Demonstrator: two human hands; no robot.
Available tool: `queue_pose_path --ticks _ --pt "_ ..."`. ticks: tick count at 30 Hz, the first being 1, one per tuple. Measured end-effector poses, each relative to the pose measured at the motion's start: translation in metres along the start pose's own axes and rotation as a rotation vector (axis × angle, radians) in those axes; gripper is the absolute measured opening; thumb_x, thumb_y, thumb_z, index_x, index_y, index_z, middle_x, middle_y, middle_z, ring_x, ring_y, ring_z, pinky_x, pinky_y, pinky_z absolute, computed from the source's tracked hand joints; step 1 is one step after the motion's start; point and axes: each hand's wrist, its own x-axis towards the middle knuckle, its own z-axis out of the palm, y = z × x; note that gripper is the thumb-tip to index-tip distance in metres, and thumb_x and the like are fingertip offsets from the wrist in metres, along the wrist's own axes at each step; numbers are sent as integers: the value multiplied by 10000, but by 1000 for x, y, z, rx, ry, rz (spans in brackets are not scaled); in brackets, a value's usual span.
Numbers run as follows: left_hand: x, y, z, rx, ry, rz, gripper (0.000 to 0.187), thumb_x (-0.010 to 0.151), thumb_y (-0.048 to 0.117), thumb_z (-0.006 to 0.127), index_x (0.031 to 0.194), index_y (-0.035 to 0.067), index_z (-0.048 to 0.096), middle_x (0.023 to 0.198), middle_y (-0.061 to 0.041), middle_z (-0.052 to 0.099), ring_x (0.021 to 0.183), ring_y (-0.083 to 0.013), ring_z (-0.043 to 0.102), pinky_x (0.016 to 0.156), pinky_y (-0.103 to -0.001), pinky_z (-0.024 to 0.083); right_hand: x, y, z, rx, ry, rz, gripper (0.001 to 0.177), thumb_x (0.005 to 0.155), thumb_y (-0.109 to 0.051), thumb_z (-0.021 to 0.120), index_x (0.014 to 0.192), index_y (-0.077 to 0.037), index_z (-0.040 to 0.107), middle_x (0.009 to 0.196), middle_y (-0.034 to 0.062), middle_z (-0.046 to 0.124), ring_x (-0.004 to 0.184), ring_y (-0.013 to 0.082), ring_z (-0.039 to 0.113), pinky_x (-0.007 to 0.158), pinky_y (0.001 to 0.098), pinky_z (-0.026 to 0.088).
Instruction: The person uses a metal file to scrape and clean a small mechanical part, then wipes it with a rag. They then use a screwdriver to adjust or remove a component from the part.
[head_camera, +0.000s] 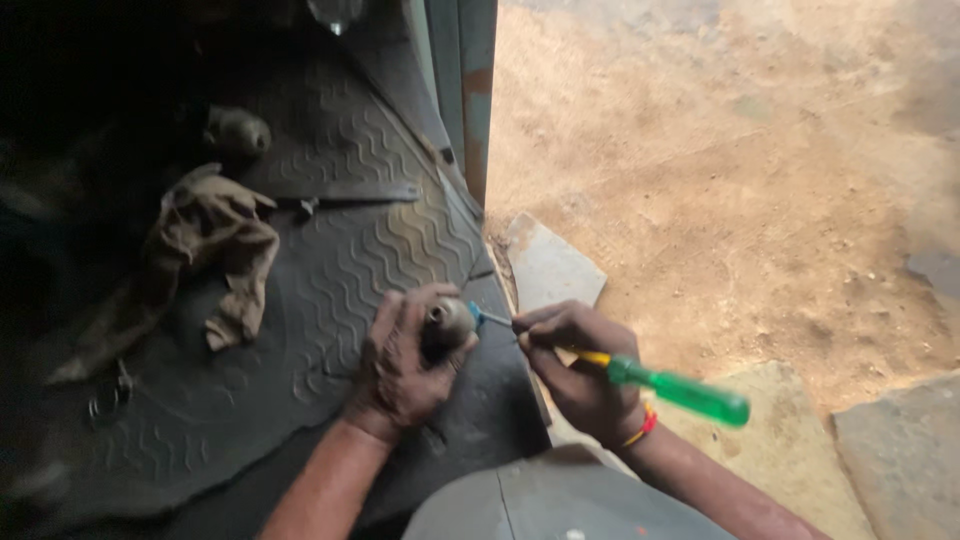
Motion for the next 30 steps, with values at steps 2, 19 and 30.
queue_pose_path --ticks 2,19,30 --pt "4 2 2 40 2 68 521 789 153 827 1249 83 594 1121 -139 671 996 -375 627 874 -451 527 7 1 4 -121 -27 -60 107 857 82 721 909 20 650 1023 131 767 954 163 765 817 284 619" --pt "10 0 6 -15 16 51 496 822 186 819 1255 95 596 1066 -152 699 977 -386 680 843 -449 555 6 -13 -13 -224 -129 77 111 791 42 739 815 -6 642 909 118 789 863 182 813 740 260 654" --pt "4 4 7 -31 24 1 497 816 176 812 1261 99 605 1076 -164 694 981 -399 670 834 -444 557 5 -10 -10 -273 -120 16 116 769 34 735 829 -8 645 918 110 772 786 165 774 672 261 610"
